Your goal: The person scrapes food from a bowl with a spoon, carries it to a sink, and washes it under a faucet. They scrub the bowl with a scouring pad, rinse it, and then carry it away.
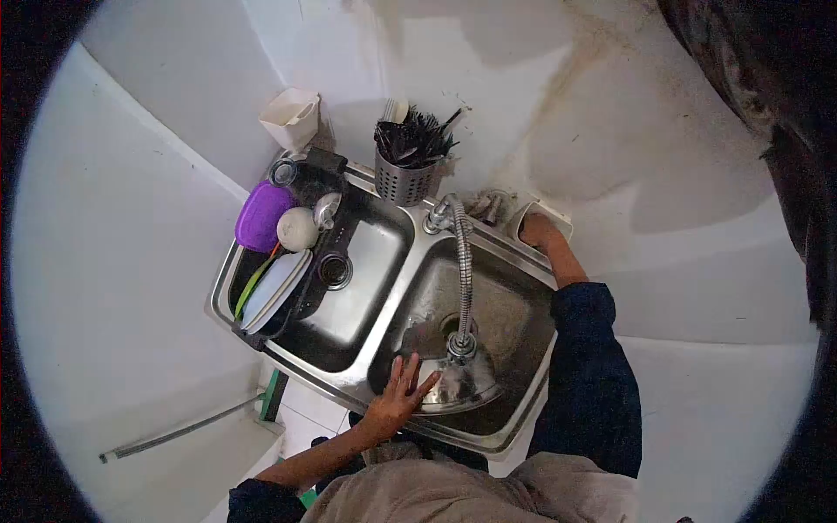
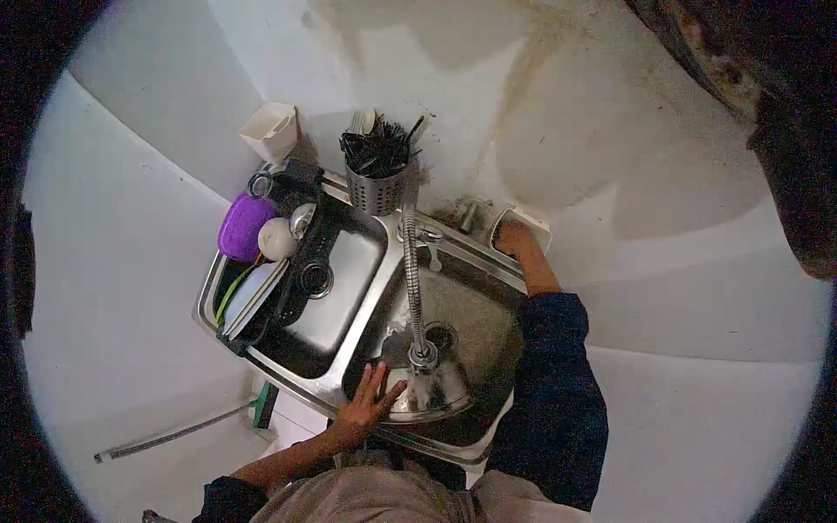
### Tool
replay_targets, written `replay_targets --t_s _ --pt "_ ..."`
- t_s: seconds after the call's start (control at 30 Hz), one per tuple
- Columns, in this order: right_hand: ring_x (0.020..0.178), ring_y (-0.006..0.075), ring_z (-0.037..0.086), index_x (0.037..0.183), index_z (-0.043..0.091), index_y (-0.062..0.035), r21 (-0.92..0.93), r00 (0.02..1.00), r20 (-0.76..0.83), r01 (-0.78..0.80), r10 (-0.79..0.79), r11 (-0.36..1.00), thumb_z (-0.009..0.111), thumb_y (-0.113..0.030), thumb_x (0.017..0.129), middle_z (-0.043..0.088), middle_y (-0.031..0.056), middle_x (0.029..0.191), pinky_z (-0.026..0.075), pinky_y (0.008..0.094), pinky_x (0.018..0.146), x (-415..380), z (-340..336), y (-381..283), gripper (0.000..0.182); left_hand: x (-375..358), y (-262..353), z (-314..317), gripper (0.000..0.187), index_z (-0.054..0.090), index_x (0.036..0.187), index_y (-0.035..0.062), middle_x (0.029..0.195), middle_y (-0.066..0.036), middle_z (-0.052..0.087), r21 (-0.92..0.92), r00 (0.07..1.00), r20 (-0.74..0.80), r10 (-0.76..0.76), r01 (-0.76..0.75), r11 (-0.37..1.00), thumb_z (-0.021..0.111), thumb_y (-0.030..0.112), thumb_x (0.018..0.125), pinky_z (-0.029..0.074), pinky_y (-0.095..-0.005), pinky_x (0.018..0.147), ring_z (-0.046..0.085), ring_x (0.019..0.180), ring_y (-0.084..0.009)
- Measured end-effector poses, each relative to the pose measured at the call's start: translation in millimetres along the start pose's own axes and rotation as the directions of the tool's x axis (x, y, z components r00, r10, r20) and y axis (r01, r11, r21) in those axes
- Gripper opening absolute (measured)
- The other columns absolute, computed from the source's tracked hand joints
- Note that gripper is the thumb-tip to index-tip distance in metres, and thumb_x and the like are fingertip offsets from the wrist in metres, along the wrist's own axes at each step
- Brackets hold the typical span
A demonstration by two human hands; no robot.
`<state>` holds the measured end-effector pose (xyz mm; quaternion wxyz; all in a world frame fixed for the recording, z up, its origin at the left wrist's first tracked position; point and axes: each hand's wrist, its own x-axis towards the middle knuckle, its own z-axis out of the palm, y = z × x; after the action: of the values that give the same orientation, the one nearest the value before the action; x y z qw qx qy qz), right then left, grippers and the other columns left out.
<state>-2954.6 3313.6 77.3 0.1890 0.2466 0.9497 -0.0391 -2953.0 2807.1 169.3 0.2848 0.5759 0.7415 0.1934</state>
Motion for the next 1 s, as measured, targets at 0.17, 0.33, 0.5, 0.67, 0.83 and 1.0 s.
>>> replay_targets --t_s 0.17,0.33,0.5,0.67,0.83,1.0 --pt "0.089 0.0383 0.059 0.098 0.061 0.0004 -0.039 0.999 -0.019 0.043 -0.043 0.998 0.053 -0.024 0.072 0.062 0.0213 0.095 0.046 0.0438 0.082 16 29 10 0.036 7 -7 -2 0.088 0.007 0.142 0.0271 0.145 -0.021 -0.002 0.145 0.994 0.049 -0.102 0.094 0.985 0.055 -0.004 0.075 0.05 -0.0401 0.084 0.011 0.131 -0.0441" --pt "0.091 0.0371 0.058 0.103 0.059 -0.0025 0.234 0.964 -0.226 -0.089 0.143 0.968 0.054 -0.011 0.066 0.061 0.0197 0.099 0.045 0.0429 0.081 -22 0 4 0.038 7 -7 -9 0.085 0.006 0.142 0.0267 0.146 -0.019 -0.004 0.086 0.993 0.004 -0.119 0.119 0.989 0.05 -0.006 0.077 0.048 -0.0456 0.086 0.008 0.131 -0.0451" --pt "0.094 0.036 0.057 0.107 0.053 -0.0048 0.272 0.906 -0.353 -0.138 0.233 0.952 0.057 -0.008 0.068 0.058 0.0195 0.104 0.046 0.0445 0.081 -105 -88 -36 0.04 11 -6 -10 0.076 0.007 0.141 0.027 0.146 -0.019 0.0 0.088 0.991 -0.012 -0.13 0.13 0.988 0.046 -0.001 0.082 0.049 -0.0439 0.084 0.011 0.13 -0.0455" --pt "0.095 0.0361 0.057 0.107 0.053 -0.005 0.062 0.904 -0.412 -0.095 0.113 0.993 0.061 -0.007 0.067 0.057 0.0187 0.106 0.048 0.0444 0.079 -102 -77 -46 0.041 13 -12 4 0.071 0.009 0.141 0.0258 0.145 -0.019 0.002 0.114 0.997 -0.039 -0.073 0.077 0.99 0.048 0.007 0.085 0.05 -0.0433 0.082 0.014 0.129 -0.0462" --pt "0.097 0.0356 0.056 0.106 0.055 -0.0021 0.064 0.986 -0.166 0.002 0.009 0.998 0.058 -0.007 0.068 0.058 0.0209 0.103 0.046 0.0437 0.084 -45 -12 -12 0.039 18 -10 0 0.072 0.01 0.141 0.0241 0.145 -0.021 0.002 0.124 0.997 0.015 -0.078 0.075 0.989 0.05 0.008 0.084 0.052 -0.0416 0.079 0.018 0.128 -0.0476" --pt "0.085 0.0353 0.059 0.098 0.058 0.0035 0.095 0.984 -0.176 0.015 0.002 0.995 0.052 -0.013 0.071 0.061 0.0235 0.089 0.047 0.0434 0.078 -35 -18 -19 0.032 25 -15 7 0.076 0.01 0.142 0.0239 0.145 -0.021 0.0 0.099 0.996 -0.015 -0.091 0.092 0.991 0.051 0.003 0.08 0.052 -0.0428 0.078 0.016 0.128 -0.0486"
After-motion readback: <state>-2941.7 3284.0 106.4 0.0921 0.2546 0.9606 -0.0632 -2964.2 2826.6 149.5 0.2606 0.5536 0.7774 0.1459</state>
